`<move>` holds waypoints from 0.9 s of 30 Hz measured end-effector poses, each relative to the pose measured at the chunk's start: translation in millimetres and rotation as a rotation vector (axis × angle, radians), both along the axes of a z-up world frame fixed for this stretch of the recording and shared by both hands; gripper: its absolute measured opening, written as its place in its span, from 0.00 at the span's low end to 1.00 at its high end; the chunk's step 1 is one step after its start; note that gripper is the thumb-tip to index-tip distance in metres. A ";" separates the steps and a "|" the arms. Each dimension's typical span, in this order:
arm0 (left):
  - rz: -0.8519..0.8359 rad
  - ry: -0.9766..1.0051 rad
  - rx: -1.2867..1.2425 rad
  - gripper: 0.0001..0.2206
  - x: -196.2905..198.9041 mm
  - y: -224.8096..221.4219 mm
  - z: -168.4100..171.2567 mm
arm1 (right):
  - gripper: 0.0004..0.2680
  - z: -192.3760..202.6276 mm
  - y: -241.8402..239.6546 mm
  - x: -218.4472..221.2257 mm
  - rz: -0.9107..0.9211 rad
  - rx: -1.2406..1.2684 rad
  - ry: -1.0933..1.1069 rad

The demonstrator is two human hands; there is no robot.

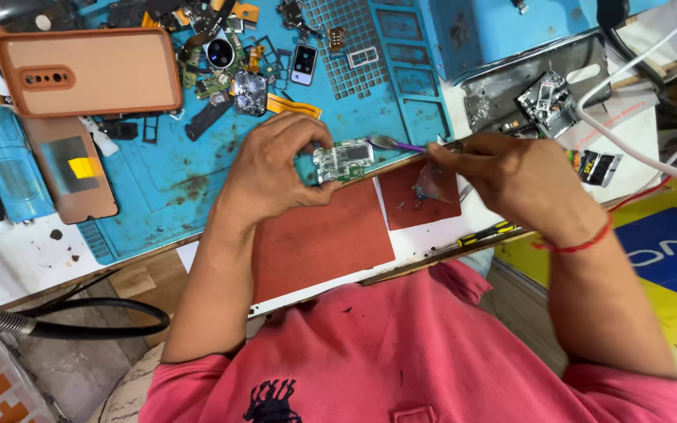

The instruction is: The person uses a small tool to clean or scrape components on a mobile phone motherboard while holding it on a work surface.

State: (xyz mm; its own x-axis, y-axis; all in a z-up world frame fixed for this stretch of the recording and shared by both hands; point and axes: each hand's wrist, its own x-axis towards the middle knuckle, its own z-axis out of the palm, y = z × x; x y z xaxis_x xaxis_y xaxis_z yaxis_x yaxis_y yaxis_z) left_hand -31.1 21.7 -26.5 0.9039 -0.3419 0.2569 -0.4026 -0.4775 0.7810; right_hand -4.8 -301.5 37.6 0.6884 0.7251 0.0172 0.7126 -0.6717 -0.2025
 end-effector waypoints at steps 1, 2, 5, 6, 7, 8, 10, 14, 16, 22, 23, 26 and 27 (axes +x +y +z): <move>-0.009 -0.002 0.017 0.22 1.6 -2.3 -0.3 | 0.16 -2.0 2.6 -4.5 -0.018 -0.008 -0.024; -0.010 -0.007 -0.004 0.22 1.2 -5.2 0.0 | 0.15 -2.1 2.8 -5.7 0.000 -0.001 -0.008; -0.010 -0.017 -0.026 0.21 0.5 -4.3 3.0 | 0.14 0.8 2.2 1.8 0.047 0.036 0.034; -0.013 -0.012 -0.024 0.21 -0.5 -3.9 2.4 | 0.13 5.2 -2.2 4.7 0.054 0.043 0.047; -0.006 -0.013 -0.021 0.21 -2.1 -2.8 1.9 | 0.14 7.5 -3.0 9.6 0.072 0.048 0.055; -0.009 -0.024 -0.018 0.21 -0.5 -0.8 0.8 | 0.15 5.7 1.5 13.8 0.083 0.088 0.097; -0.040 -0.027 -0.011 0.22 2.0 0.2 -1.9 | 0.19 -1.0 10.8 10.2 0.079 0.168 0.201; -0.050 -0.081 -0.029 0.21 2.8 -2.1 -0.9 | 0.20 -4.9 14.9 12.4 0.130 0.044 0.057; -0.048 -0.111 -0.015 0.22 -0.6 0.4 -3.8 | 0.16 -1.8 2.1 12.0 0.050 -0.015 0.073; -0.002 -0.077 -0.008 0.23 0.2 -2.3 0.9 | 0.24 -35.5 37.7 -48.3 -0.023 0.114 0.049; 0.002 -0.110 0.019 0.23 -2.9 -4.1 -0.4 | 0.23 -32.4 38.2 -67.6 -0.068 0.100 0.069; 0.072 -0.200 0.120 0.23 -19.6 -7.0 -1.2 | 0.23 -24.4 43.7 -101.1 -0.193 0.061 0.220; 0.107 -0.227 0.162 0.22 -27.4 -11.5 0.6 | 0.22 -24.9 45.5 -101.8 -0.245 0.054 0.277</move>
